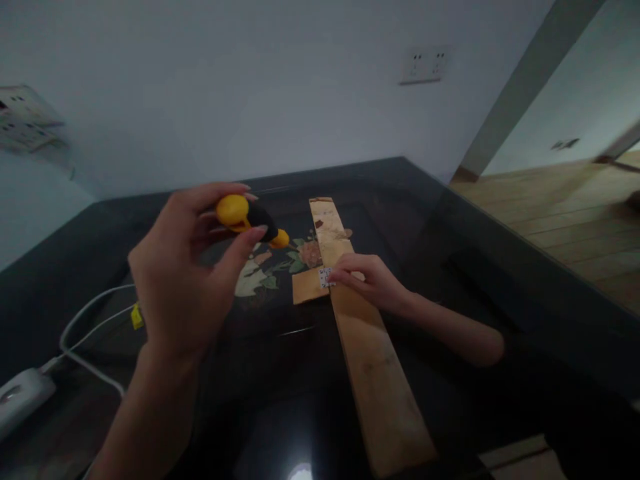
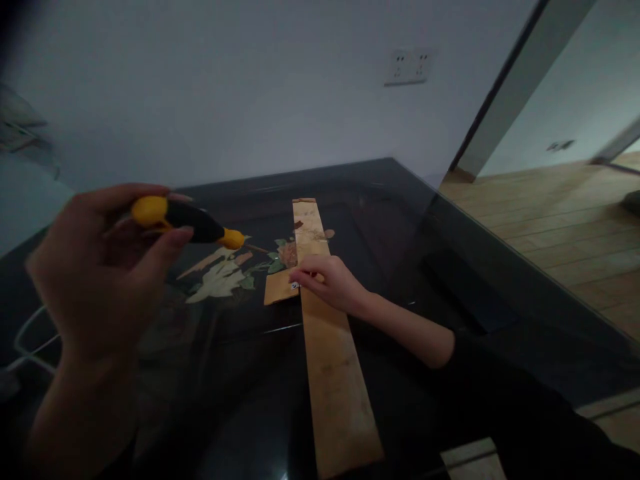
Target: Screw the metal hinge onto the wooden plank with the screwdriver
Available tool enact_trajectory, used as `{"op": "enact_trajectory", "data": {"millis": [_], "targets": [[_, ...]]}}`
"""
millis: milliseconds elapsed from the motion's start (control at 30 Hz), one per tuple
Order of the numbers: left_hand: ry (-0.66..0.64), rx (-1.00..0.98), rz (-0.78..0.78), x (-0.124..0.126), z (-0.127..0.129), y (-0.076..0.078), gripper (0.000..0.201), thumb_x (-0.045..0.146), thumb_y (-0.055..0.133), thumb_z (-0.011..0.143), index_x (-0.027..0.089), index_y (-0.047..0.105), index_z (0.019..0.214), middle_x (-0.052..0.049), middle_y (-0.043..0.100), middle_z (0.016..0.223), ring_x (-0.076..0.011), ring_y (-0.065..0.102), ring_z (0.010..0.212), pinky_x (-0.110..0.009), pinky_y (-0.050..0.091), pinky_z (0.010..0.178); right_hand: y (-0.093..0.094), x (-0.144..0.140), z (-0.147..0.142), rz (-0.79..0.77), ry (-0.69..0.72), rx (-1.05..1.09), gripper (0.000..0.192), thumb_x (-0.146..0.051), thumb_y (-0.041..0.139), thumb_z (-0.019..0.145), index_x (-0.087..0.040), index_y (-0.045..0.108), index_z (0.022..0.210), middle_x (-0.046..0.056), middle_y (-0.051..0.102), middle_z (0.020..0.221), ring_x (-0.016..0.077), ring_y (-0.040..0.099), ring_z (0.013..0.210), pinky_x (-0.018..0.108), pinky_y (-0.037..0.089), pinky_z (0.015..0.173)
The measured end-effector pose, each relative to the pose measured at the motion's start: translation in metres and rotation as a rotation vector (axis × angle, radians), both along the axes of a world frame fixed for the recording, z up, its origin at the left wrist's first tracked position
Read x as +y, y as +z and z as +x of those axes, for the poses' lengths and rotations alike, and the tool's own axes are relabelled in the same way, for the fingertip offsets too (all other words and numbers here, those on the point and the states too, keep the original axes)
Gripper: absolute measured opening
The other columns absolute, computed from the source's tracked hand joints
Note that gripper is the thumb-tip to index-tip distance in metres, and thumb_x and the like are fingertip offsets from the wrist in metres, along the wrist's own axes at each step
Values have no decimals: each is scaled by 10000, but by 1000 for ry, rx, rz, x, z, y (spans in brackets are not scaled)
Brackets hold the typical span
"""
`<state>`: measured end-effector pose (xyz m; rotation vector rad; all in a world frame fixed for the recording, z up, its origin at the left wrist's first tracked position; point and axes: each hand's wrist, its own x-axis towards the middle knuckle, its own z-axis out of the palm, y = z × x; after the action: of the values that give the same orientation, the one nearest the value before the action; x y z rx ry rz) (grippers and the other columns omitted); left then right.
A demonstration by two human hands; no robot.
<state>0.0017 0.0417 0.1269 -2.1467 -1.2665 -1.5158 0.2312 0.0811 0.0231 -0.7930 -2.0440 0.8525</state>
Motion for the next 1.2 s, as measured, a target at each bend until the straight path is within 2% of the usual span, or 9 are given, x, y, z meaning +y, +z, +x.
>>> {"op": "enact_trajectory", "data": {"millis": [67,200,267,367,600,767,900,1033,1200], "targets": [[-72,164,91,-9,8,0,332,173,721,819,146,629,1137,-26,703,1086,-127,672,996,-259,573,904,14,-11,-3,-318,99,168,401,-499,492,945,-165,712,922,46,678,801,129,596,718,277,452,681],[-368,343,160,-20,25,-10,340,137,679,849,186,609,1179,-34,686,1202,-154,661,1091,-302,559,968,37,-36,0,-808,208,585,499,-609,483,914,-159,693,962,55,682,835,114,591,695,253,447,639],[-476,383,160,-24,35,-17,352,136,644,870,201,600,1213,-47,675,1227,-191,634,1158,-346,557,983,44,-50,7,-953,223,700,422,-569,573,884,-163,682,915,35,668,803,106,590,692,236,445,626],[-600,497,135,-30,50,-24,294,154,569,917,210,607,1203,-59,670,1234,-207,601,1209,-384,550,997,47,-69,20,-1022,166,782,296,-460,699,823,-172,677,886,4,651,784,96,594,701,220,457,631],[-635,637,31,-47,84,-42,323,143,440,960,216,587,1238,-69,638,1280,-191,550,1269,-405,498,1057,27,-92,51,-905,-109,696,269,-416,763,734,-183,707,857,59,710,896,145,634,749,262,517,671],[-593,638,3,-55,88,-60,418,95,476,921,240,543,1307,-88,576,1360,-224,470,1344,-432,461,1085,11,-92,69,-700,-256,630,305,-453,663,808,-177,679,939,73,707,955,178,663,834,297,541,722],[-513,586,-143,-64,79,-75,389,99,484,909,221,568,1269,-102,586,1339,-241,502,1310,-465,466,1076,4,-86,87,-442,-387,352,292,-454,582,853,-179,632,938,48,679,888,173,640,796,299,533,698],[-455,509,-331,-76,69,-88,364,140,478,922,221,566,1266,-93,604,1313,-233,525,1282,-444,495,1053,-5,-86,110,-191,-585,40,329,-423,611,823,-157,601,1017,4,610,739,143,562,629,265,462,572],[-356,361,-555,-89,64,-111,352,243,497,932,273,563,1276,-78,570,1355,-247,520,1291,-457,500,1044,-22,-85,132,-123,-710,-181,319,-403,547,847,-158,603,1045,-11,576,686,136,523,586,256,394,542]]}}
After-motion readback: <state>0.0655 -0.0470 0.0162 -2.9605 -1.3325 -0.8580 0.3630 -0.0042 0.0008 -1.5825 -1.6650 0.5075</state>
